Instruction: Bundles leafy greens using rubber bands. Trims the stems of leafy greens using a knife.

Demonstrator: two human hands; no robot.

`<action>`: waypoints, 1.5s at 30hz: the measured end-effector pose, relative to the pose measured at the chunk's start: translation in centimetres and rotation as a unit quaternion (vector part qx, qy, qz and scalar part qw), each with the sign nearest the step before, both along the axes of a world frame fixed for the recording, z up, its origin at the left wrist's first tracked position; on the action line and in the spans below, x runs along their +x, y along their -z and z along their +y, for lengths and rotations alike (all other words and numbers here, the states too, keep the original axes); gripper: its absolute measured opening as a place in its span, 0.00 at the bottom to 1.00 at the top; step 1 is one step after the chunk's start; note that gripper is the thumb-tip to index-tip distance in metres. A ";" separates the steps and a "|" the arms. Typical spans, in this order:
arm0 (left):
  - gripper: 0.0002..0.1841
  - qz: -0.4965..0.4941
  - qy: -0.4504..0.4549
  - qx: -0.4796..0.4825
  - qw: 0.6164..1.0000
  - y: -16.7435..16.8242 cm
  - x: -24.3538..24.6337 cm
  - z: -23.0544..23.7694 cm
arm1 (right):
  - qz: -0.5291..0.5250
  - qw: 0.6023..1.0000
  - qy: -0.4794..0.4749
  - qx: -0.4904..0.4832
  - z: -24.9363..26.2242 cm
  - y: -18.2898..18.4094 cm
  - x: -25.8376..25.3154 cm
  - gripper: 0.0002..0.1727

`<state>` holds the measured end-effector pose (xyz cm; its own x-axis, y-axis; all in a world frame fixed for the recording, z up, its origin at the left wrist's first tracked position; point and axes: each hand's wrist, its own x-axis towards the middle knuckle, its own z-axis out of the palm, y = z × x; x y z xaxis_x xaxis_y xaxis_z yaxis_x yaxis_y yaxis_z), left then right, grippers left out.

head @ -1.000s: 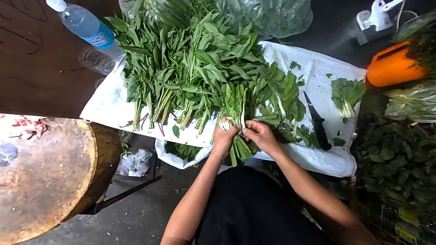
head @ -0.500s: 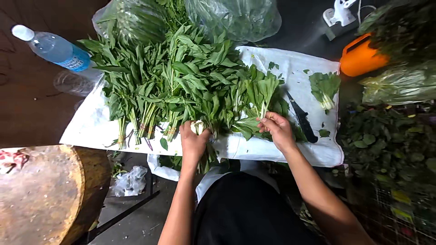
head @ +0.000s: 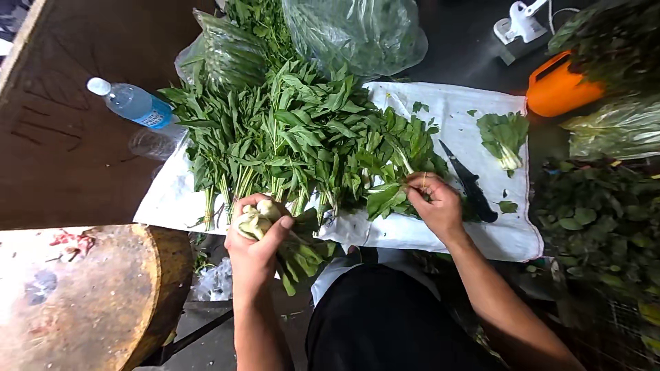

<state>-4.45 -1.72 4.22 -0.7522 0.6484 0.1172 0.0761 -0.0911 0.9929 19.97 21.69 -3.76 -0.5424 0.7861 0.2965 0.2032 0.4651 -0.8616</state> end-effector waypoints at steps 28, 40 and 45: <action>0.20 -0.350 -0.078 0.025 0.933 3.7 7.1 7.1 | 0.040 0.977 -0.167 0.127 -7.5 -4.4 -5.6 0.04; 0.19 -0.403 -0.125 0.017 0.907 3.5 5.9 6.9 | 0.215 0.895 -0.204 -0.332 -6.9 -5.8 -5.6 0.04; 0.23 -0.243 -0.123 -0.012 0.962 2.9 6.0 5.9 | 0.027 0.850 -0.090 -0.519 -4.3 -5.5 -7.1 0.22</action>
<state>1.53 4.23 1.31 -0.8459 0.4415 -0.2993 -0.3804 -0.1060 0.9187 12.88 17.44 1.73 -0.6886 0.5458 -0.4775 0.1565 -0.5311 -0.8327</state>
